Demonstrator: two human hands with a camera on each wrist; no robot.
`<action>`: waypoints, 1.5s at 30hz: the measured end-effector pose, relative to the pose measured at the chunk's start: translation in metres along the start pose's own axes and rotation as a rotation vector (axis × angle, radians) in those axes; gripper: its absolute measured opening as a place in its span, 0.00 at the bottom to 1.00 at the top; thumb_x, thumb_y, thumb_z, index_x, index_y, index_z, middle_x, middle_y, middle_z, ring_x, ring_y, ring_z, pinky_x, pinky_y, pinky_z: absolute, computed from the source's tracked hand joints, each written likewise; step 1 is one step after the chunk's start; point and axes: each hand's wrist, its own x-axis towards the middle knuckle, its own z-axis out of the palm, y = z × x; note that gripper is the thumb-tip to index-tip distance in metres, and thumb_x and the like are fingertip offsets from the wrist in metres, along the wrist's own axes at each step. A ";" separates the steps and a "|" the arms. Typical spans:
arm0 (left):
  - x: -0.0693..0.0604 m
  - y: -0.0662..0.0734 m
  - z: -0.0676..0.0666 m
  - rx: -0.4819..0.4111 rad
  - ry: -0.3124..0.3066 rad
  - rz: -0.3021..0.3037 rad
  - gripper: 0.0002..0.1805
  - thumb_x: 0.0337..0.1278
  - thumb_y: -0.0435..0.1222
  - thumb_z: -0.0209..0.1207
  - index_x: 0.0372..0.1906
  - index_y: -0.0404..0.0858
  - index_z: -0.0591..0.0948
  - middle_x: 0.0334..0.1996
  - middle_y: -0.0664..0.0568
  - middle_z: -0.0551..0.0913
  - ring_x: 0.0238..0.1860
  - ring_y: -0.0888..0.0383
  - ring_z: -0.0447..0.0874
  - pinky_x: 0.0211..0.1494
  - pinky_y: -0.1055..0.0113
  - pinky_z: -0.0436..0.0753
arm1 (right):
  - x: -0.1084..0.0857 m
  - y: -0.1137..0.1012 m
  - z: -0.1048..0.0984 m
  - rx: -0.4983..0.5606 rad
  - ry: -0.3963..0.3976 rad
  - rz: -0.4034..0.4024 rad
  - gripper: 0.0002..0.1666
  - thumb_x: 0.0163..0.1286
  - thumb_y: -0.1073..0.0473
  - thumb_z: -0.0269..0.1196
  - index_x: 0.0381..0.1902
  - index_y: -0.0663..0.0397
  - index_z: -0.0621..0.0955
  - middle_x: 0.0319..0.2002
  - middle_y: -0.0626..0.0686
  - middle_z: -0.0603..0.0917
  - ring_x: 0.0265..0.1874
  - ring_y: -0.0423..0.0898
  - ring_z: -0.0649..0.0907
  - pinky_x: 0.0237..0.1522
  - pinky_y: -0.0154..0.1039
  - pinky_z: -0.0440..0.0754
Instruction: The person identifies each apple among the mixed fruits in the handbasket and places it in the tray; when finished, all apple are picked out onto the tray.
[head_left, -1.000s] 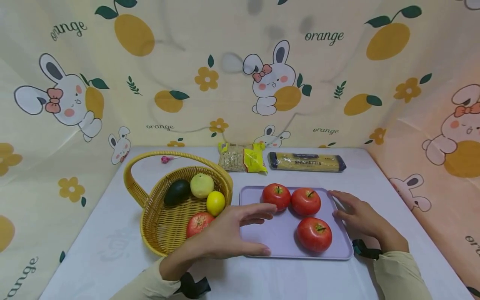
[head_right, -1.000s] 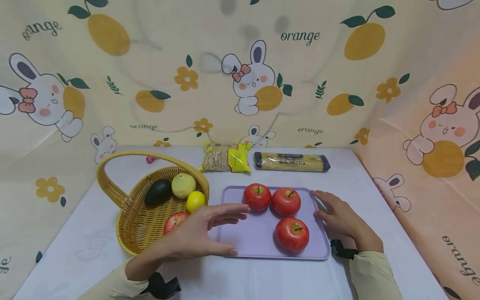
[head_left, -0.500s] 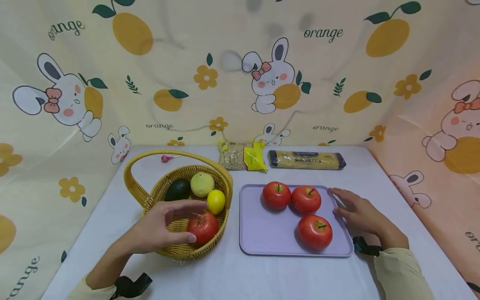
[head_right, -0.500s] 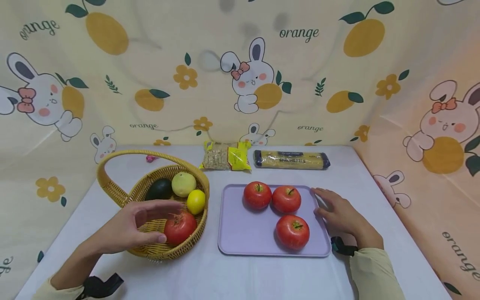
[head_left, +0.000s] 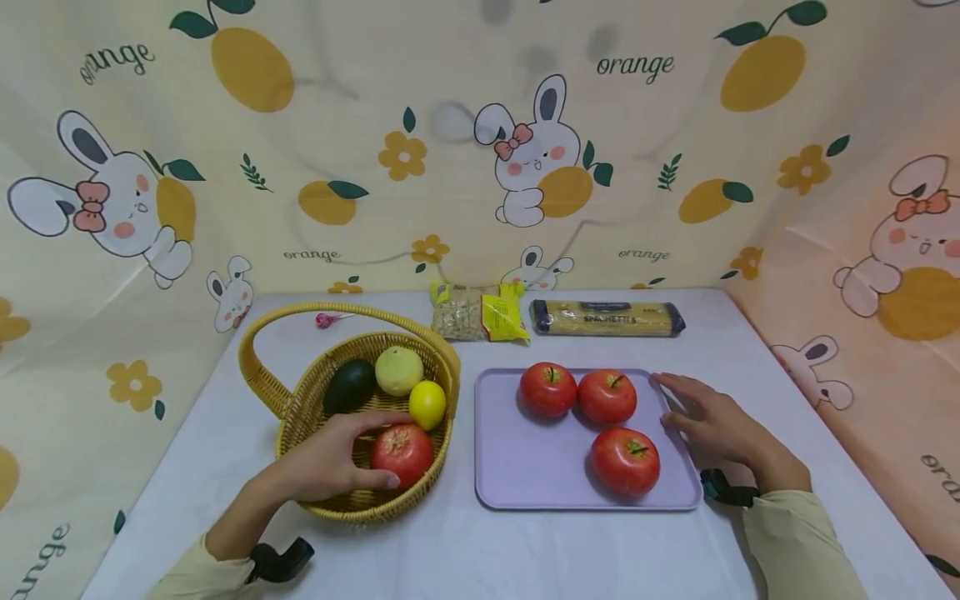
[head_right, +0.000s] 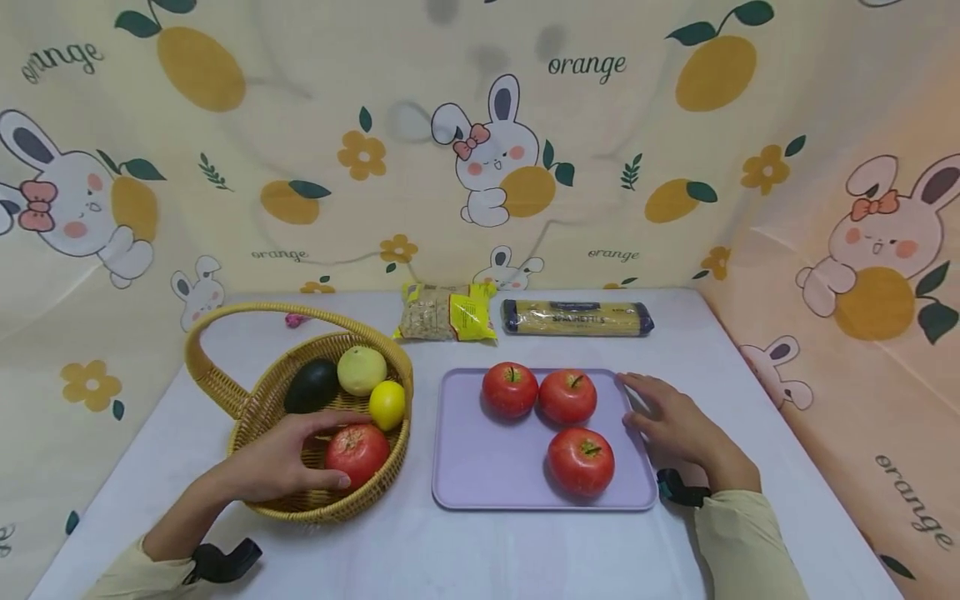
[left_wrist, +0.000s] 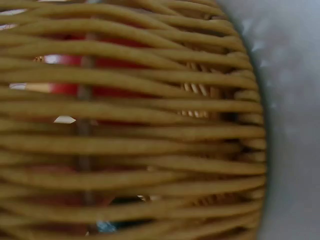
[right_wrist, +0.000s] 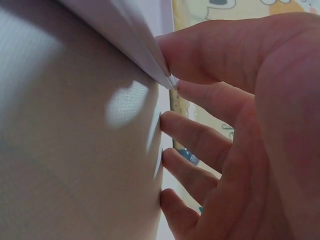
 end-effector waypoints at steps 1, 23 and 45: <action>0.000 -0.001 0.003 0.019 -0.003 -0.010 0.42 0.60 0.50 0.79 0.78 0.45 0.77 0.70 0.50 0.83 0.67 0.46 0.82 0.68 0.44 0.87 | 0.000 -0.001 0.000 0.000 0.000 -0.004 0.49 0.76 0.45 0.70 0.88 0.45 0.63 0.83 0.72 0.62 0.79 0.82 0.61 0.67 0.83 0.70; 0.000 0.000 0.005 0.067 0.111 -0.030 0.46 0.51 0.50 0.82 0.76 0.48 0.76 0.66 0.54 0.84 0.62 0.53 0.84 0.62 0.54 0.88 | 0.001 -0.001 0.001 0.007 -0.011 0.028 0.50 0.76 0.44 0.70 0.88 0.43 0.62 0.84 0.72 0.61 0.79 0.82 0.60 0.65 0.84 0.71; 0.000 0.000 0.001 -0.017 0.259 -0.006 0.46 0.51 0.47 0.83 0.77 0.46 0.78 0.71 0.50 0.82 0.65 0.48 0.83 0.65 0.52 0.88 | 0.002 0.001 0.001 0.009 -0.012 0.036 0.50 0.76 0.45 0.70 0.88 0.43 0.62 0.84 0.72 0.61 0.79 0.82 0.61 0.65 0.83 0.72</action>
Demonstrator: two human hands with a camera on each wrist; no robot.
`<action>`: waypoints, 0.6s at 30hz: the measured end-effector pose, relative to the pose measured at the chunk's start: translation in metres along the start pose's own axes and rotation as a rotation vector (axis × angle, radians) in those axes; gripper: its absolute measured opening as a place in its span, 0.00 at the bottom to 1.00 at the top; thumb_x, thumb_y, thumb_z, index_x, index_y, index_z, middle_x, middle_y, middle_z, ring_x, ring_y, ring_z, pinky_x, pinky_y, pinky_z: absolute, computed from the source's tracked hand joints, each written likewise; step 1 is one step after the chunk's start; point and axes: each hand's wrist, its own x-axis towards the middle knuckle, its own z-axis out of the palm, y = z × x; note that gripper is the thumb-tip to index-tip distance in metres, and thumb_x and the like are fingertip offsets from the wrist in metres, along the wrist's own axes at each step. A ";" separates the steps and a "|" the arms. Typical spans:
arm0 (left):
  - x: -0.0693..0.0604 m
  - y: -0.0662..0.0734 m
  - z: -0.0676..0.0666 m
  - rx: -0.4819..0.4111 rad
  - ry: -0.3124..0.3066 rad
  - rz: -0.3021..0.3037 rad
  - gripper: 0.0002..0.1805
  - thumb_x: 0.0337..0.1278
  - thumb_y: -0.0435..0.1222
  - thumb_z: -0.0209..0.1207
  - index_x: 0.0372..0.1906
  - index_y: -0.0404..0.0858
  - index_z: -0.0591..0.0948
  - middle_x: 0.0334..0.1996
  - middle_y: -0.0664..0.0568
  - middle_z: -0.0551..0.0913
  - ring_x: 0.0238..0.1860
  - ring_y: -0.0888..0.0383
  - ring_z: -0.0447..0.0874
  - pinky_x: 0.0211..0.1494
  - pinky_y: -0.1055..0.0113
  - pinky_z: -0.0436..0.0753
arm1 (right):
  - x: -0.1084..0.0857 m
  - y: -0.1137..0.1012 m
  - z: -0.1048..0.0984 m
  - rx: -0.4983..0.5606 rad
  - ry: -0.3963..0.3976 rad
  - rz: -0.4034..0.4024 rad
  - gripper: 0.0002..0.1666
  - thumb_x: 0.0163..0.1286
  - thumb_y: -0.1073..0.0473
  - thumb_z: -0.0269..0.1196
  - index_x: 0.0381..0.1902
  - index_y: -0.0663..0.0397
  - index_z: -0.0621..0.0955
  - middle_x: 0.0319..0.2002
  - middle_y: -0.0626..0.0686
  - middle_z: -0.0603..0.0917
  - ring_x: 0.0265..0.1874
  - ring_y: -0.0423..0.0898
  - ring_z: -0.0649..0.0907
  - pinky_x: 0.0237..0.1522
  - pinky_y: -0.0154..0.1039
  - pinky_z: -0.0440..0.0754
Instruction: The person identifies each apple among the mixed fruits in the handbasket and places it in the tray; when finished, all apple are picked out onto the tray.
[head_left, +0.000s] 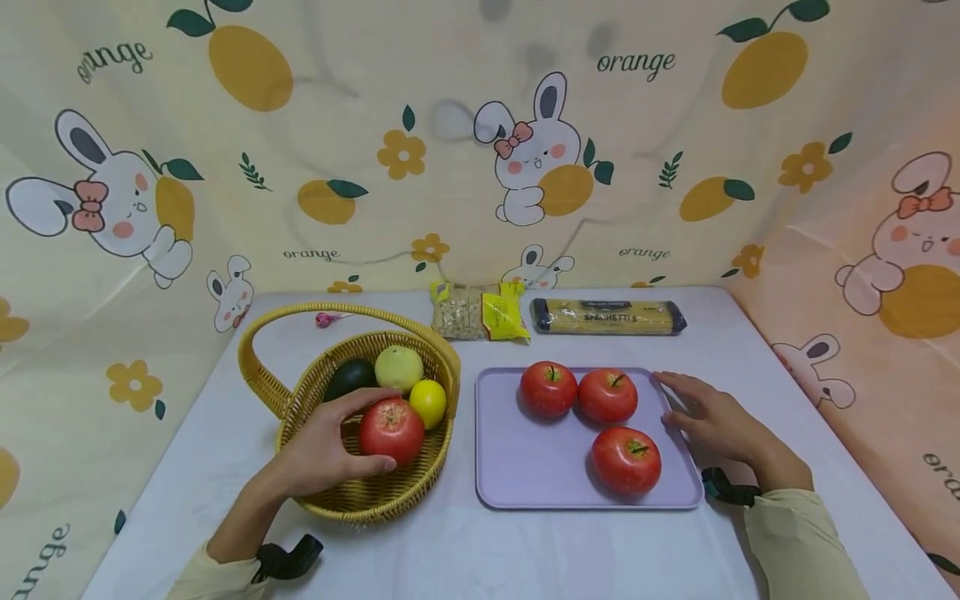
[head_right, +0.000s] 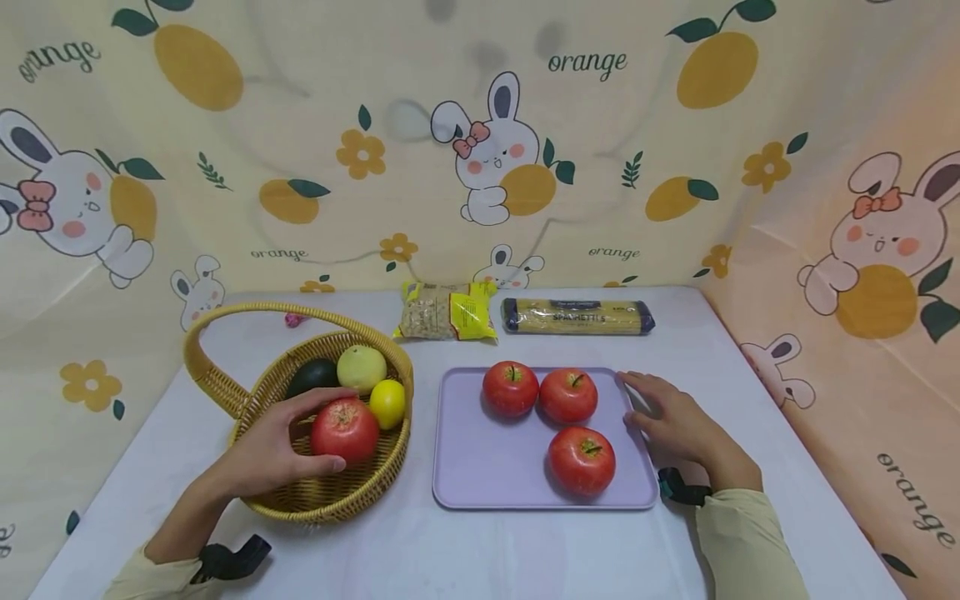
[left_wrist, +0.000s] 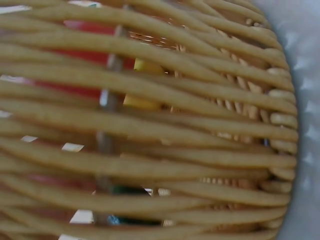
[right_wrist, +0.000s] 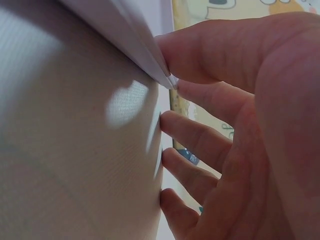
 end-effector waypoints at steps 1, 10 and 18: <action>0.000 0.000 0.000 -0.008 0.007 0.002 0.46 0.51 0.47 0.83 0.77 0.46 0.78 0.71 0.49 0.82 0.65 0.48 0.84 0.65 0.52 0.88 | 0.000 0.000 0.000 0.002 0.000 -0.002 0.50 0.76 0.45 0.70 0.88 0.44 0.62 0.84 0.72 0.61 0.79 0.82 0.61 0.65 0.83 0.72; 0.008 0.032 -0.002 -0.099 0.037 0.098 0.44 0.52 0.45 0.83 0.75 0.52 0.78 0.67 0.53 0.83 0.62 0.51 0.85 0.61 0.63 0.90 | 0.000 -0.001 0.000 0.011 0.003 -0.001 0.50 0.76 0.44 0.70 0.88 0.44 0.62 0.84 0.72 0.60 0.79 0.82 0.61 0.65 0.83 0.72; 0.020 0.081 0.006 -0.174 -0.042 0.241 0.44 0.51 0.42 0.84 0.76 0.51 0.79 0.67 0.56 0.84 0.63 0.54 0.85 0.62 0.60 0.91 | -0.003 0.000 0.001 0.026 -0.002 -0.004 0.50 0.77 0.44 0.69 0.89 0.42 0.60 0.85 0.71 0.59 0.80 0.82 0.60 0.65 0.82 0.74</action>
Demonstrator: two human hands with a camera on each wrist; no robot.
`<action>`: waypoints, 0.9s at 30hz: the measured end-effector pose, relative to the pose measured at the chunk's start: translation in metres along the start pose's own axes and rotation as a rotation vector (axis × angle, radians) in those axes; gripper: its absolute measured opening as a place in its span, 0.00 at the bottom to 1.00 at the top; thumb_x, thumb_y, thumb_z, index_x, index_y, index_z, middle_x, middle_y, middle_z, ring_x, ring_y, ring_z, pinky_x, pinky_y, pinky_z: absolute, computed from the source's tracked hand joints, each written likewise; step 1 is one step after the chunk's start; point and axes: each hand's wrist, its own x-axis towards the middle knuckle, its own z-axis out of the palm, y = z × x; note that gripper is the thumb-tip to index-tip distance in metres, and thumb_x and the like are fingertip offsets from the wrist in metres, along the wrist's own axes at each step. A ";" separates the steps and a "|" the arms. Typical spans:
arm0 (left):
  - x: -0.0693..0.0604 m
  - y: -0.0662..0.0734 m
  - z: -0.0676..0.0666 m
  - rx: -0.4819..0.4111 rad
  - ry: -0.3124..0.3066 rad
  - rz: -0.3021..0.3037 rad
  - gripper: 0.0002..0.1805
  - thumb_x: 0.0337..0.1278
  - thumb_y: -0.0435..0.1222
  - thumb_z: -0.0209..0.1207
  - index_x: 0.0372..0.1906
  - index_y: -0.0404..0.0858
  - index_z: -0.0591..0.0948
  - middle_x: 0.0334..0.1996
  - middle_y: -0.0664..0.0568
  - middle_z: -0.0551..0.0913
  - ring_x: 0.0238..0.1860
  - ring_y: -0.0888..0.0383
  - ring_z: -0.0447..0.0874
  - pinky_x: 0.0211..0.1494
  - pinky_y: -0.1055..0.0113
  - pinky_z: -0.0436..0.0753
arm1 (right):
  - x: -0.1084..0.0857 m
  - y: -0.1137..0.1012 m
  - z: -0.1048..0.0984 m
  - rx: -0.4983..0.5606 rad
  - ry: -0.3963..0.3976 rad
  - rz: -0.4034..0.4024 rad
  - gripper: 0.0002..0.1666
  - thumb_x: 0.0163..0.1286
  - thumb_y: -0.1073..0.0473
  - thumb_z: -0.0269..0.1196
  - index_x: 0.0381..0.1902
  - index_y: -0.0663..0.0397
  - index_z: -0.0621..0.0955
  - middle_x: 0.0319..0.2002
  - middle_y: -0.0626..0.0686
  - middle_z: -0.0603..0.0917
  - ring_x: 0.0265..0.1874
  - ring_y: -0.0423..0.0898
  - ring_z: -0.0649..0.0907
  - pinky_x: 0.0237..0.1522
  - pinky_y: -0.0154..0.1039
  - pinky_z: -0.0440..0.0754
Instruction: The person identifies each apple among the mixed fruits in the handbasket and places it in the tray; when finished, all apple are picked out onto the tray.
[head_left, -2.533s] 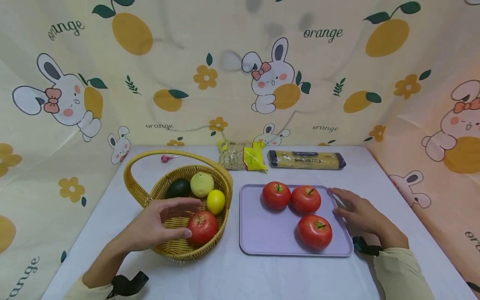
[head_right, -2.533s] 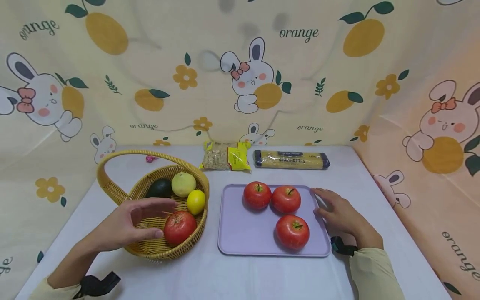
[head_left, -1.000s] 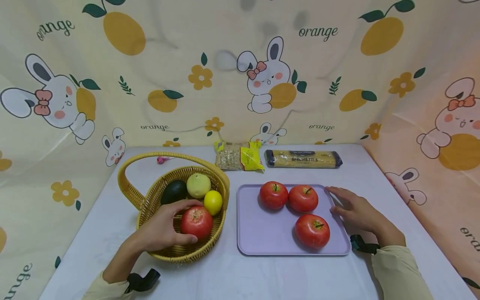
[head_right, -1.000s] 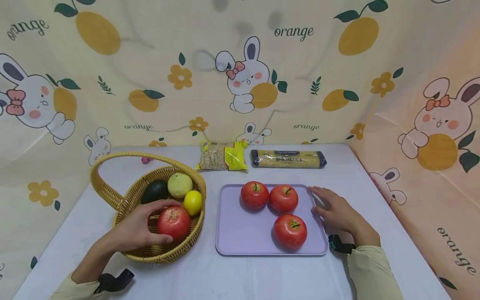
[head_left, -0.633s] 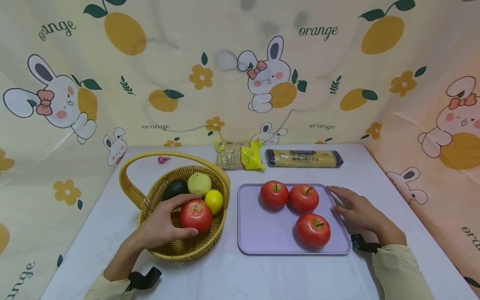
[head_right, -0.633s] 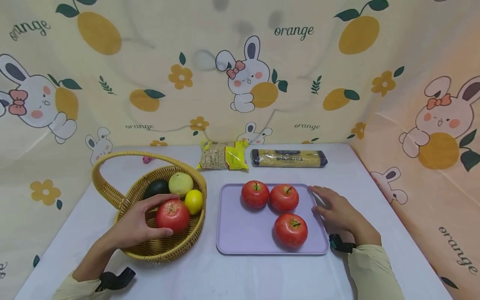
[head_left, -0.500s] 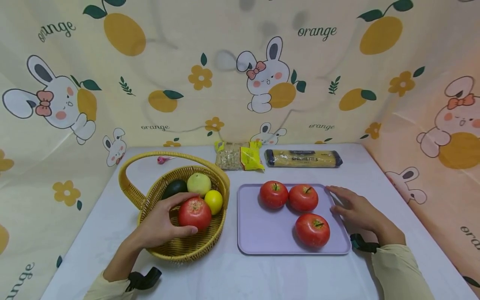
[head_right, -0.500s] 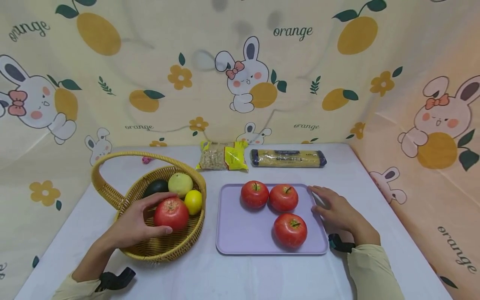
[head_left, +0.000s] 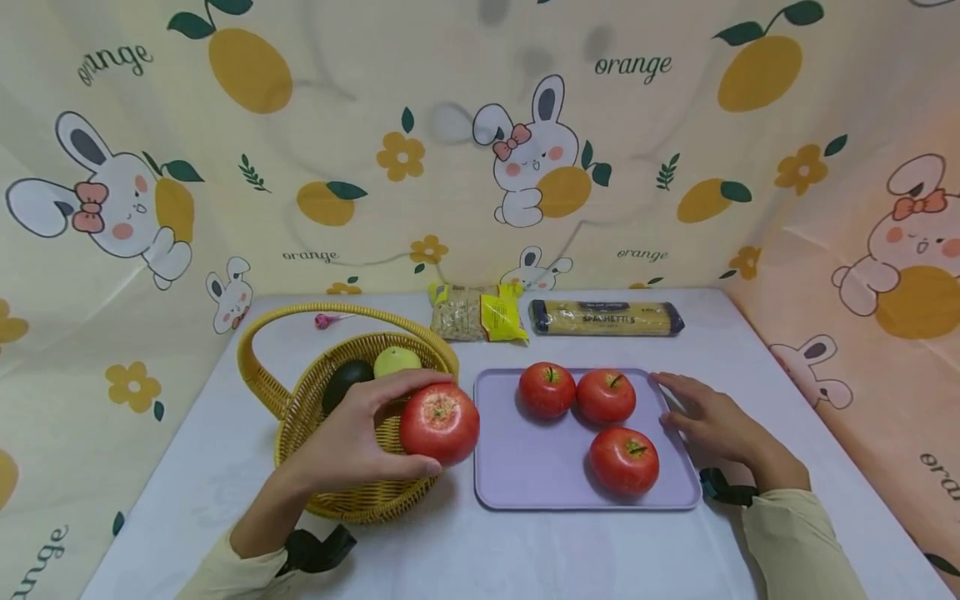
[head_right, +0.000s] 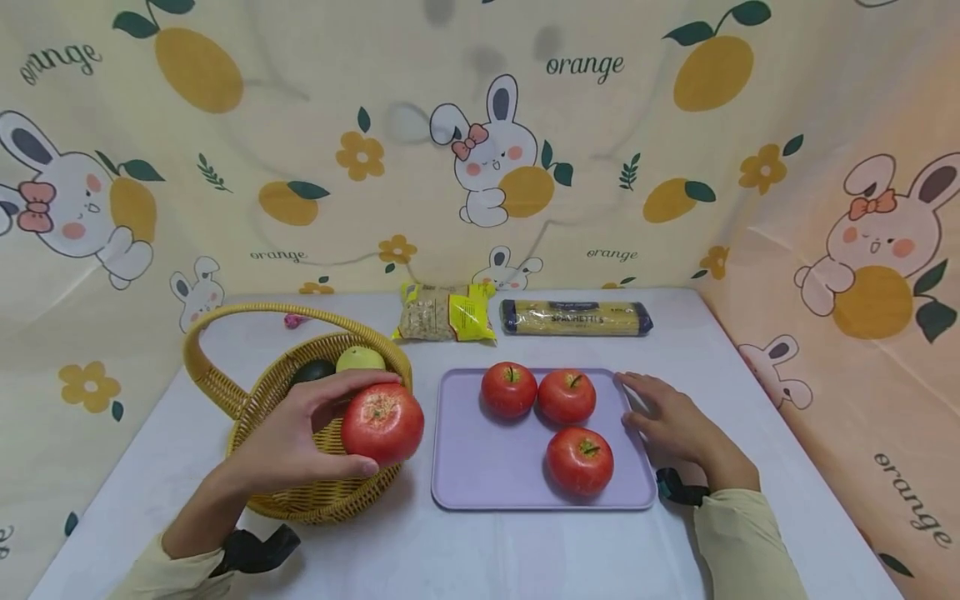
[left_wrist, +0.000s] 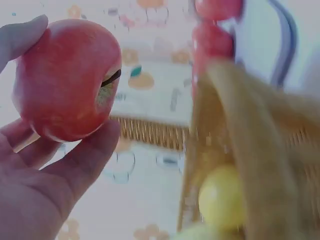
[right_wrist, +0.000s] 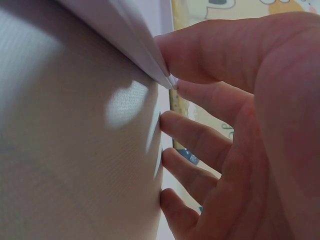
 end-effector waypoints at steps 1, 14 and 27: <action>0.003 0.003 0.004 -0.006 -0.011 0.012 0.44 0.51 0.42 0.84 0.75 0.51 0.79 0.67 0.56 0.84 0.64 0.54 0.85 0.63 0.60 0.90 | 0.000 0.000 0.000 0.001 0.000 0.000 0.50 0.77 0.44 0.69 0.89 0.42 0.61 0.85 0.71 0.59 0.80 0.82 0.60 0.65 0.82 0.74; 0.036 0.017 0.075 -0.183 -0.085 0.024 0.43 0.54 0.39 0.83 0.76 0.50 0.77 0.68 0.57 0.84 0.64 0.59 0.85 0.69 0.62 0.87 | 0.002 0.002 -0.001 -0.014 -0.001 -0.019 0.49 0.77 0.45 0.70 0.88 0.43 0.62 0.84 0.71 0.61 0.78 0.82 0.62 0.64 0.82 0.74; 0.053 0.013 0.146 -0.265 0.061 -0.099 0.43 0.53 0.40 0.82 0.76 0.47 0.77 0.69 0.58 0.82 0.65 0.63 0.82 0.71 0.64 0.84 | 0.001 0.000 -0.002 -0.010 -0.007 -0.003 0.49 0.77 0.44 0.69 0.88 0.41 0.61 0.85 0.71 0.60 0.79 0.82 0.61 0.65 0.83 0.72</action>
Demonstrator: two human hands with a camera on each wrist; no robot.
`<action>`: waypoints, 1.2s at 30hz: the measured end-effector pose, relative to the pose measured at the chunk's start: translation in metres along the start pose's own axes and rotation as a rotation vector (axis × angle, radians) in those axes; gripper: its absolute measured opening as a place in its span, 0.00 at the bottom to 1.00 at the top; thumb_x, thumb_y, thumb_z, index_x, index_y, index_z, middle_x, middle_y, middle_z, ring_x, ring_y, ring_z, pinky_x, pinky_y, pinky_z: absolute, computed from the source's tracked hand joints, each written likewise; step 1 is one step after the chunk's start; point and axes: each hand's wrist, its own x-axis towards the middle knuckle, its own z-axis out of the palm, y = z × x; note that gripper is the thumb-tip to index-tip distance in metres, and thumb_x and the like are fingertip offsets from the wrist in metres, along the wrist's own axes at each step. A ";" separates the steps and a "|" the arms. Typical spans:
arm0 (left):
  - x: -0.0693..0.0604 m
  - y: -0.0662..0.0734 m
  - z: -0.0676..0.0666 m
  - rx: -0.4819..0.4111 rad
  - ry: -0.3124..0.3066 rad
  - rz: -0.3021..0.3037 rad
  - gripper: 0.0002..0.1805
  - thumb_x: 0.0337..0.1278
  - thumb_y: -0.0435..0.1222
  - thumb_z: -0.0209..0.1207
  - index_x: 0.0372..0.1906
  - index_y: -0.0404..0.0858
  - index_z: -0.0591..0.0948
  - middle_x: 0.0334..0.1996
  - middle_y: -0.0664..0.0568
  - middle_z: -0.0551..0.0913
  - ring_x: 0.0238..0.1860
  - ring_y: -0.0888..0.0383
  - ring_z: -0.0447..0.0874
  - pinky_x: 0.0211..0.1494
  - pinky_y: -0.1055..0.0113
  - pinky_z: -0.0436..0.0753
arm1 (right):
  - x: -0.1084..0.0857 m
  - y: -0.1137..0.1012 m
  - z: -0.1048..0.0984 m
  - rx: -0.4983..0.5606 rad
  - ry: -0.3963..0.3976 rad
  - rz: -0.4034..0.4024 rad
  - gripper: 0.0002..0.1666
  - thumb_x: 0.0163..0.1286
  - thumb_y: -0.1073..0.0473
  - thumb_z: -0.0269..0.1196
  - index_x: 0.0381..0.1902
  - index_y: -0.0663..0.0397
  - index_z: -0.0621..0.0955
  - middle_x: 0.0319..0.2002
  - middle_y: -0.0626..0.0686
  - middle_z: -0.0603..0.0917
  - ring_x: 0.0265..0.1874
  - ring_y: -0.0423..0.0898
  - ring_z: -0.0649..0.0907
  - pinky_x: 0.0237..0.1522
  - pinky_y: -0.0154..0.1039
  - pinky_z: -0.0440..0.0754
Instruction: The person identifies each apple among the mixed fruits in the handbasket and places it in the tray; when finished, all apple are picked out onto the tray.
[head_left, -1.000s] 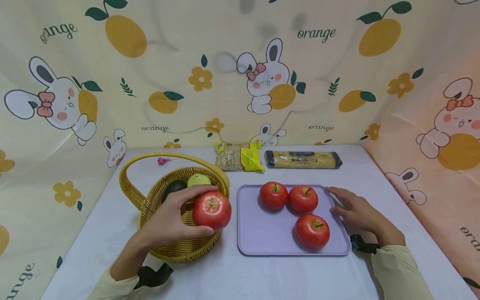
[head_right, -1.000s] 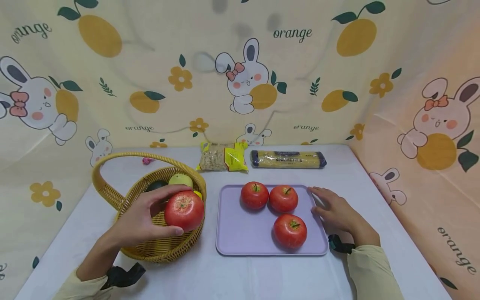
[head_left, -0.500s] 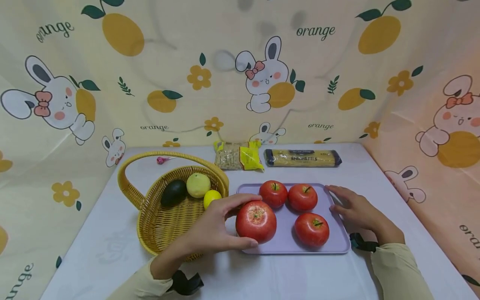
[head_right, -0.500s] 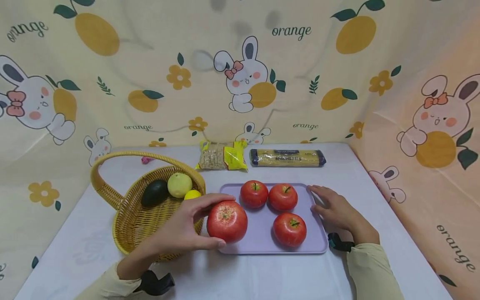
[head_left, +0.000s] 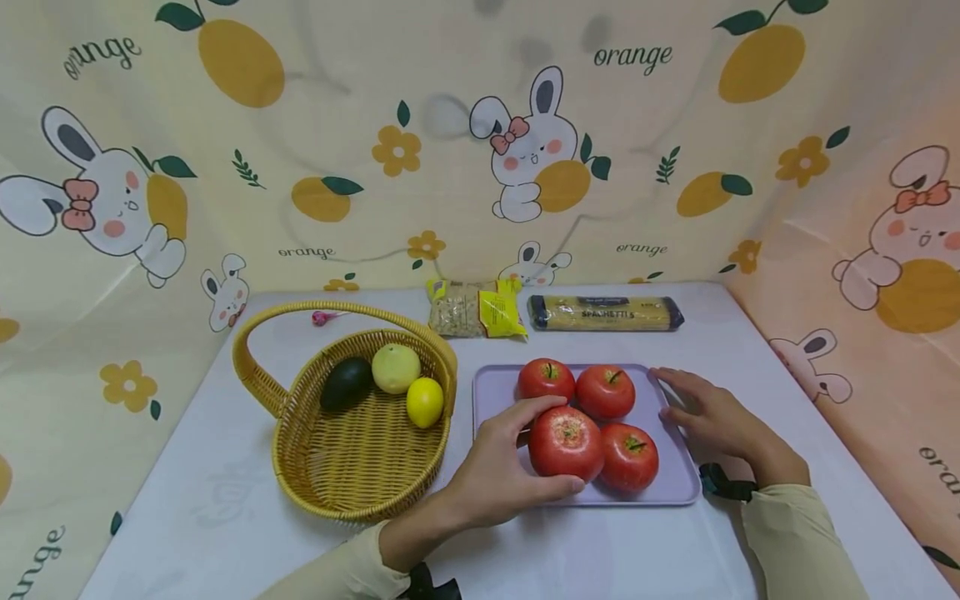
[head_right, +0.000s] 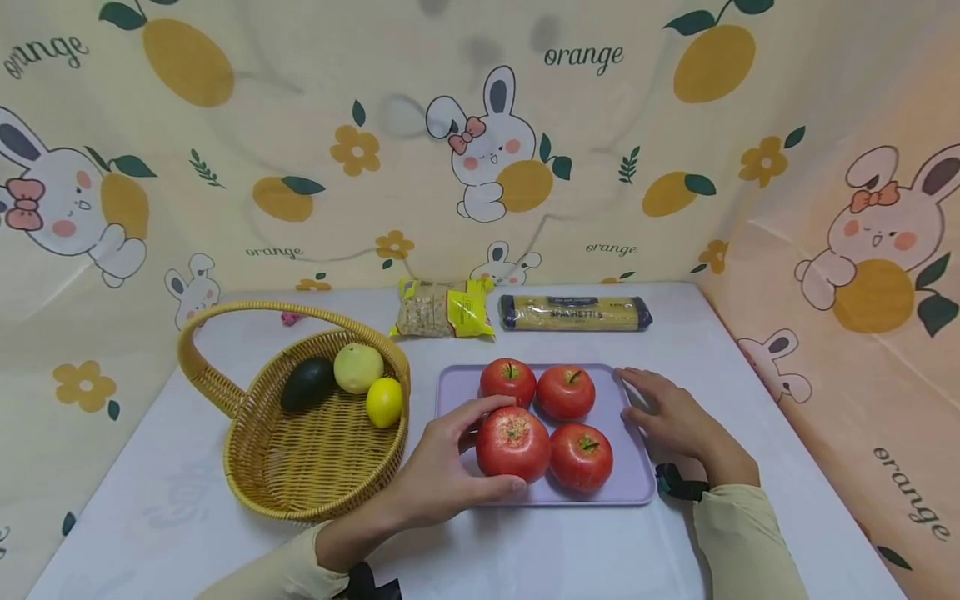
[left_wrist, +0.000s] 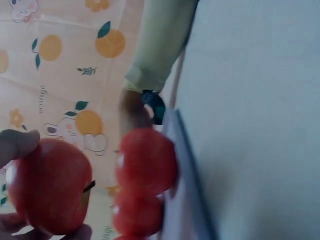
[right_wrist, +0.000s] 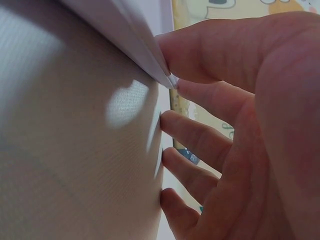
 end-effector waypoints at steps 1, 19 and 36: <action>0.001 -0.003 0.003 0.002 0.009 -0.001 0.43 0.53 0.40 0.82 0.76 0.47 0.77 0.69 0.57 0.82 0.64 0.63 0.82 0.70 0.64 0.84 | 0.000 0.000 0.000 0.000 0.001 0.002 0.49 0.77 0.44 0.69 0.88 0.41 0.61 0.85 0.71 0.60 0.79 0.82 0.61 0.66 0.83 0.73; 0.008 -0.036 0.021 0.089 0.074 -0.161 0.44 0.53 0.40 0.82 0.76 0.43 0.77 0.64 0.54 0.86 0.63 0.60 0.83 0.70 0.59 0.85 | -0.001 0.000 -0.001 -0.016 0.007 -0.028 0.49 0.76 0.45 0.70 0.88 0.44 0.62 0.83 0.72 0.61 0.78 0.82 0.62 0.66 0.84 0.71; 0.012 -0.051 0.022 0.204 0.045 -0.245 0.44 0.55 0.41 0.82 0.77 0.47 0.77 0.66 0.51 0.81 0.65 0.54 0.80 0.74 0.48 0.81 | 0.000 0.000 -0.001 -0.017 0.007 -0.025 0.50 0.76 0.44 0.70 0.88 0.43 0.62 0.83 0.73 0.61 0.79 0.82 0.61 0.66 0.84 0.71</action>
